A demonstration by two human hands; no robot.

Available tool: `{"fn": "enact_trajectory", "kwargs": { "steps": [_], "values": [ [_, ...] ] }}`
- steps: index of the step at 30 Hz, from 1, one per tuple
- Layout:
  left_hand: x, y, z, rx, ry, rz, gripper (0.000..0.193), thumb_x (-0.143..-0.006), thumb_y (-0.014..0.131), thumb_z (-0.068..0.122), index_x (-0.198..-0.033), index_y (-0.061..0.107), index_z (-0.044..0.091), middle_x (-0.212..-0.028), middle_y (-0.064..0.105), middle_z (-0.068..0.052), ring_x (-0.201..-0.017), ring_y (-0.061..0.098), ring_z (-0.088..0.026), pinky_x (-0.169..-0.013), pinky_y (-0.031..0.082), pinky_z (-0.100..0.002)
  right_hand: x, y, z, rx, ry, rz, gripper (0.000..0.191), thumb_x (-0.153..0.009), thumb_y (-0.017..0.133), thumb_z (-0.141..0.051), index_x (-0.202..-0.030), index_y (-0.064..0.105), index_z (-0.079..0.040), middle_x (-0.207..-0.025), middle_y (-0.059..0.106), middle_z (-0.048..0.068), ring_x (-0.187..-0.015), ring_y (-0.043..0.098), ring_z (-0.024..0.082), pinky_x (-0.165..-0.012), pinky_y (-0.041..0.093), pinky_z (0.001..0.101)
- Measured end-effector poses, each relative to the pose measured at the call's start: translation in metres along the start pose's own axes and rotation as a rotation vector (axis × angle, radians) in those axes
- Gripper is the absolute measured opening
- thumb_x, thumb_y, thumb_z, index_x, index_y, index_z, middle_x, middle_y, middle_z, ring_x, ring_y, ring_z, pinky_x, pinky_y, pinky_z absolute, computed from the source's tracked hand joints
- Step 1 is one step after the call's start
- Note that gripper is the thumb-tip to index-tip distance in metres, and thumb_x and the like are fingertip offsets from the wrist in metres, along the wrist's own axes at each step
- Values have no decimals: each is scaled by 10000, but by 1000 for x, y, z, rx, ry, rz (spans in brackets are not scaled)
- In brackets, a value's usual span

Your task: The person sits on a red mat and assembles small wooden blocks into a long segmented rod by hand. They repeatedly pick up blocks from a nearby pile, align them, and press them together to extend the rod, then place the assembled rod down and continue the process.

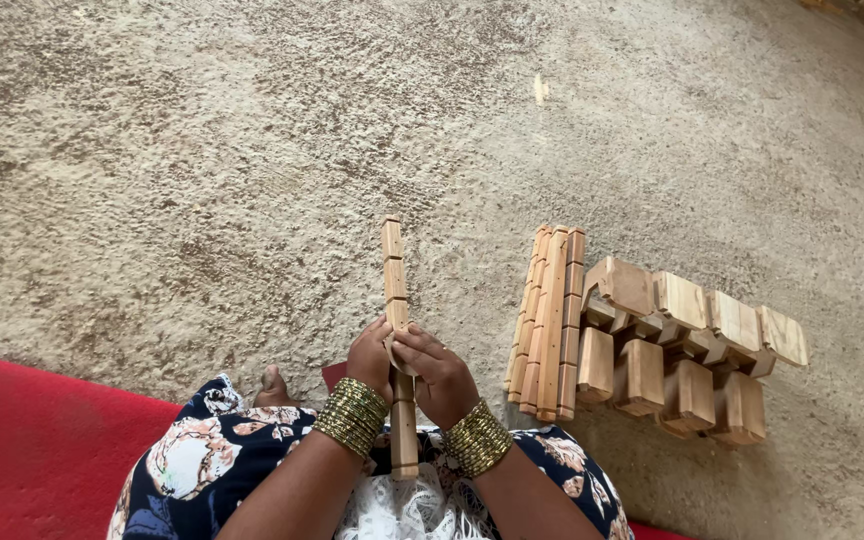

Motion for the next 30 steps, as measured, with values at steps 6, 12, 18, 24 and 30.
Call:
{"fn": "enact_trajectory", "kwargs": {
  "steps": [6,12,18,24,30],
  "values": [
    [25,35,-11,379,-207,-127,291,-994,486,172,-1124,672,-10,-895,693,-144,-587,598,-176,-513,558,-292,-15,-31,40,249,87,167,148,-1031,581,-93,-1074,722,-77,-1160,736,94,-1217,653,309,-973,619,403],
    [17,29,8,-387,350,-97,192,-897,595,196,-1027,706,109,-1022,705,-140,-747,667,-176,-618,606,-293,-11,-33,57,94,262,126,195,-992,552,-101,-1063,729,-63,-1172,715,131,-1147,666,335,-774,663,346],
    [2,-4,5,-171,64,-9,248,-1002,458,149,-1086,657,27,-1172,665,-135,-746,731,-181,-619,651,-283,-4,0,0,76,25,12,214,-934,581,-52,-1084,732,-32,-1180,713,168,-1160,655,333,-938,592,399],
    [36,38,21,-415,154,-214,254,-988,487,168,-1068,685,31,-1178,632,-64,-641,681,-142,-537,621,-233,-12,-30,59,147,294,101,127,-989,621,-117,-1063,699,-48,-1163,717,130,-1129,696,274,-861,645,308],
    [36,46,-13,262,-283,-187,246,-1001,468,141,-1124,680,162,-924,666,-163,-552,561,-147,-478,524,-267,-12,-49,75,201,312,166,235,-1004,535,27,-1125,717,-60,-1243,680,169,-1142,673,308,-712,667,271]
  ]
}}
Point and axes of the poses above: each hand's wrist, its own x-axis away from the middle knuckle, its own y-axis out of the palm, z = x × y, the point moved 7 cm from there along -x, towards the middle knuckle
